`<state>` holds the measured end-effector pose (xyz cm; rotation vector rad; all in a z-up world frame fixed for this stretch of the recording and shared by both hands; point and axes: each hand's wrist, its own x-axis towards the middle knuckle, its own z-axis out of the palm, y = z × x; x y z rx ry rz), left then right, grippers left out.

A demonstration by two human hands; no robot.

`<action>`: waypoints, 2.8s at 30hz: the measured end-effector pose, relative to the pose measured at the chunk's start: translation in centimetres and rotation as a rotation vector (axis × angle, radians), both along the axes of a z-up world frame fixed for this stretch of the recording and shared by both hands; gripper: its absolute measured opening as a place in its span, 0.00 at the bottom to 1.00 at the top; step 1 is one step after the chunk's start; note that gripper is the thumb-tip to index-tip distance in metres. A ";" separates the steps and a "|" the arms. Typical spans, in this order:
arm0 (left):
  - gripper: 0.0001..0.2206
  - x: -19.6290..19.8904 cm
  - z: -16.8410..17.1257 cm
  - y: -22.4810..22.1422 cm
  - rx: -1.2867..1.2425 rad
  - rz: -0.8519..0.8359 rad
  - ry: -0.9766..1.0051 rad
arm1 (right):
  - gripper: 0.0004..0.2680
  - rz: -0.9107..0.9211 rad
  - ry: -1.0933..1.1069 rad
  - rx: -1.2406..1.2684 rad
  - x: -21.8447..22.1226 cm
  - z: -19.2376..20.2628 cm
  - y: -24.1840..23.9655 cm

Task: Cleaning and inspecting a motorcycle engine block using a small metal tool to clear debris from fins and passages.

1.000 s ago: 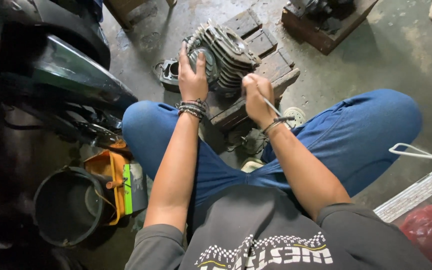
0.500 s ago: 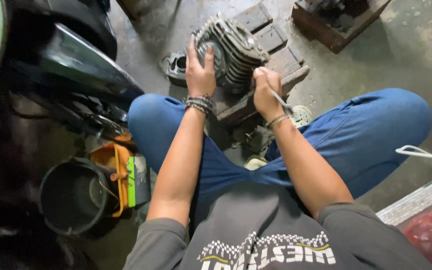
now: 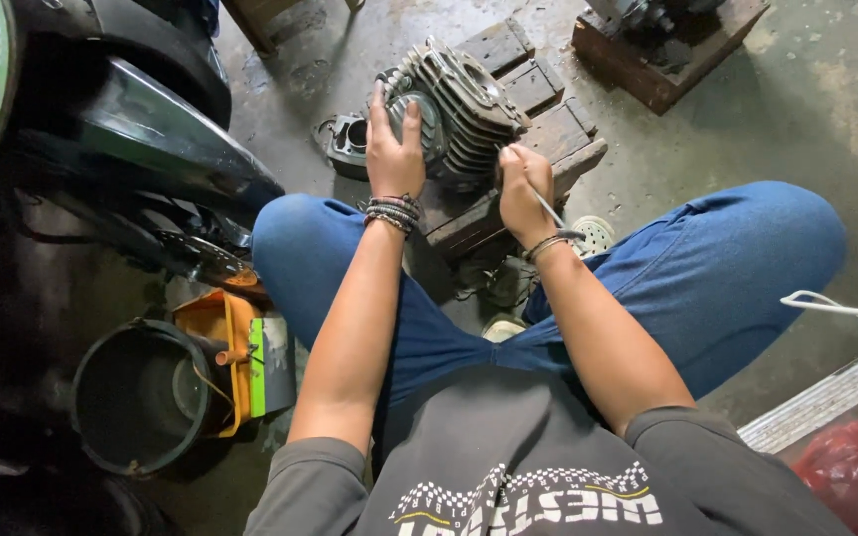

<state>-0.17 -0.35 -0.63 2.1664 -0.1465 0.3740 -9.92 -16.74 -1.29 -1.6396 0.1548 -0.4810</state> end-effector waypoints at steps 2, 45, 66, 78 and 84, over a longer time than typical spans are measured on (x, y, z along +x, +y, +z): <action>0.33 -0.2 0.1 0.0 -0.005 0.004 0.000 | 0.11 0.010 -0.001 -0.022 0.1 0.7 0.7; 0.31 0.1 -0.7 0.0 -0.086 0.013 0.067 | 0.14 -0.035 0.039 -0.050 0.5 0.0 -0.6; 0.32 -0.1 -0.3 0.3 -0.104 -0.003 0.115 | 0.15 -0.056 0.062 -0.073 0.2 0.0 -0.8; 0.32 0.2 -0.8 0.2 -0.085 0.024 0.100 | 0.14 -0.069 -0.092 -0.056 -0.3 1.3 -0.4; 0.32 -0.2 -0.1 0.2 -0.085 0.011 0.121 | 0.14 -0.040 -0.058 -0.058 0.1 1.2 -0.9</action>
